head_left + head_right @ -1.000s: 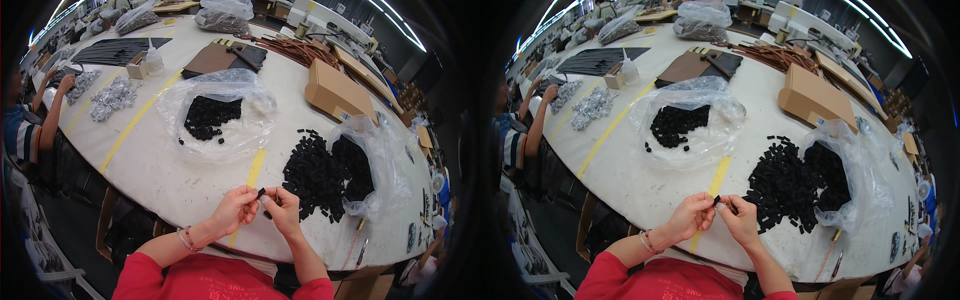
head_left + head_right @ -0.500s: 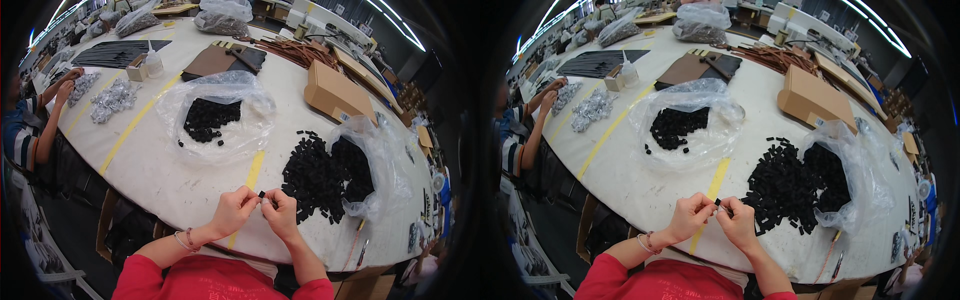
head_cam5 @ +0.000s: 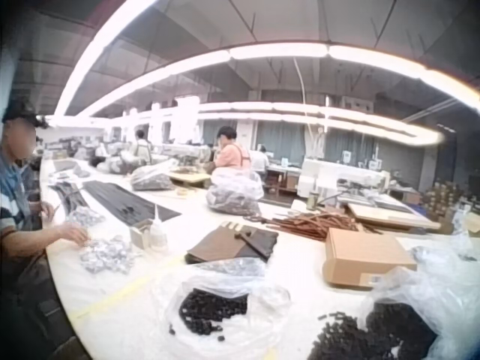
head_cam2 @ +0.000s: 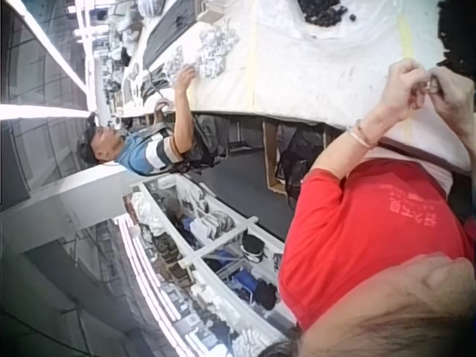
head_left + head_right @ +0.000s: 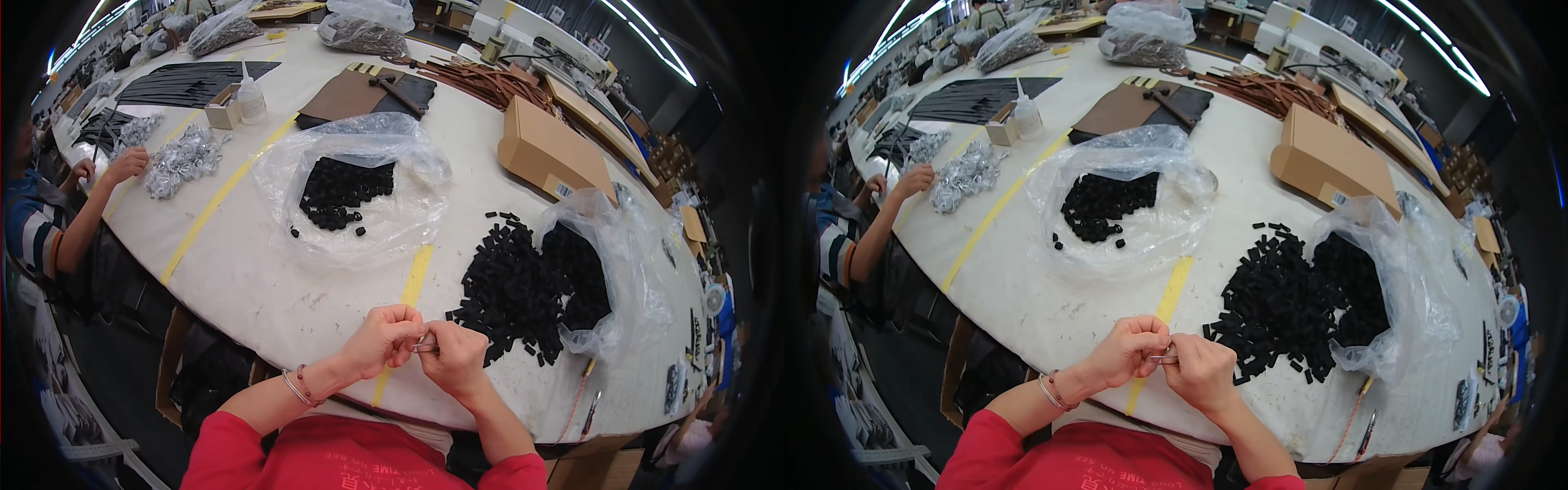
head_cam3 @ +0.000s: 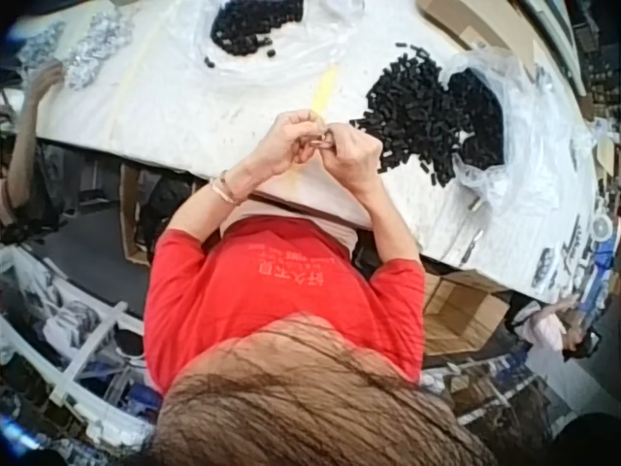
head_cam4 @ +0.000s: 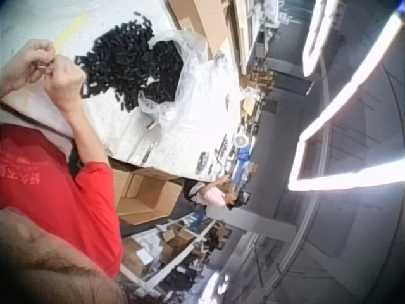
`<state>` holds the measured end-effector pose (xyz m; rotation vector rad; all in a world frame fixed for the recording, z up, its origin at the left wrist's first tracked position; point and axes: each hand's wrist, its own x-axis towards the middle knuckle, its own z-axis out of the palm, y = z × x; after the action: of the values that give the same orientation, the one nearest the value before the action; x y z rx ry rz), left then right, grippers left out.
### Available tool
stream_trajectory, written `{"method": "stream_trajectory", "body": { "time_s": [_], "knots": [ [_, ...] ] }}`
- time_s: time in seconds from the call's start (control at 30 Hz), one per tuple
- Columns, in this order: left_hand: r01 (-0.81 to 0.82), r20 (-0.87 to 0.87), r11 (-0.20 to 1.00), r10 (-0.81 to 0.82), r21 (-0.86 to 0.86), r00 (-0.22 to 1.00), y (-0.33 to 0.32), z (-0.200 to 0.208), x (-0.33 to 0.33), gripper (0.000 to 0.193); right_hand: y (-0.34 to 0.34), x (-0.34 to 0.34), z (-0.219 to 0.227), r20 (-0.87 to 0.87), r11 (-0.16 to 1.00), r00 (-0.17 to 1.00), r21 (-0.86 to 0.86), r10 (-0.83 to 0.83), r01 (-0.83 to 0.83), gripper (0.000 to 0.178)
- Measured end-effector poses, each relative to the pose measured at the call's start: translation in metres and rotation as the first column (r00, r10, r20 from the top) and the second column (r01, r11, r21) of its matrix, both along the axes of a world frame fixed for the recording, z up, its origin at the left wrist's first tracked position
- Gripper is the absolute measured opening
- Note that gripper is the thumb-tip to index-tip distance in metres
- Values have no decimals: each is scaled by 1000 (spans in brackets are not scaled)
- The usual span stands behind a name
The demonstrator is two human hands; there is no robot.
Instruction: The person folds small black strips into loops by hand and works on them using a small tool, handling the pieces one at a time.
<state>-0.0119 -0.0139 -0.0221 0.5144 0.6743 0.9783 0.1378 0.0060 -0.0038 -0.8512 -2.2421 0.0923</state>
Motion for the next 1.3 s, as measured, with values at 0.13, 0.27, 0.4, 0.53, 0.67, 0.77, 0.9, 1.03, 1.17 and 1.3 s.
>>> {"method": "stream_trajectory", "body": {
  "time_s": [0.13,0.27,0.4,0.53,0.67,0.77,0.9,1.03,1.17,1.3],
  "knots": [
    [-2,61,999,4,-41,998,0,6,3,12,0,-1,-4,-123,994,991,-103,-57,45,13],
    [-33,-5,999,33,31,999,-3,1,5,8,-2,-3,-6,-162,990,985,-136,-63,41,12],
    [0,26,991,-4,134,1000,-6,0,-3,8,1,4,3,-460,592,865,-760,-199,-268,10],
    [69,-138,972,-38,223,990,-7,6,-5,9,10,7,7,-547,191,735,-835,-401,-517,9],
    [66,-275,963,9,260,961,-13,15,-2,6,13,8,8,-511,43,732,-832,-450,-554,8],
    [61,-323,953,40,296,945,-16,16,-3,5,13,8,9,-502,-21,749,-824,-433,-566,8],
    [106,-363,945,15,309,932,-16,21,-6,3,13,15,0,-610,-155,694,-698,-384,-699,9],
    [119,-359,954,-12,275,933,-17,20,-4,4,14,18,-2,-651,-176,691,-675,-314,-716,10],
    [55,-602,825,363,562,712,-19,15,6,6,12,11,5,-538,138,819,-843,-200,-520,12],
    [206,-514,472,805,857,296,-19,10,11,10,10,8,7,-456,300,876,-867,-154,-399,9]
  ]
}}
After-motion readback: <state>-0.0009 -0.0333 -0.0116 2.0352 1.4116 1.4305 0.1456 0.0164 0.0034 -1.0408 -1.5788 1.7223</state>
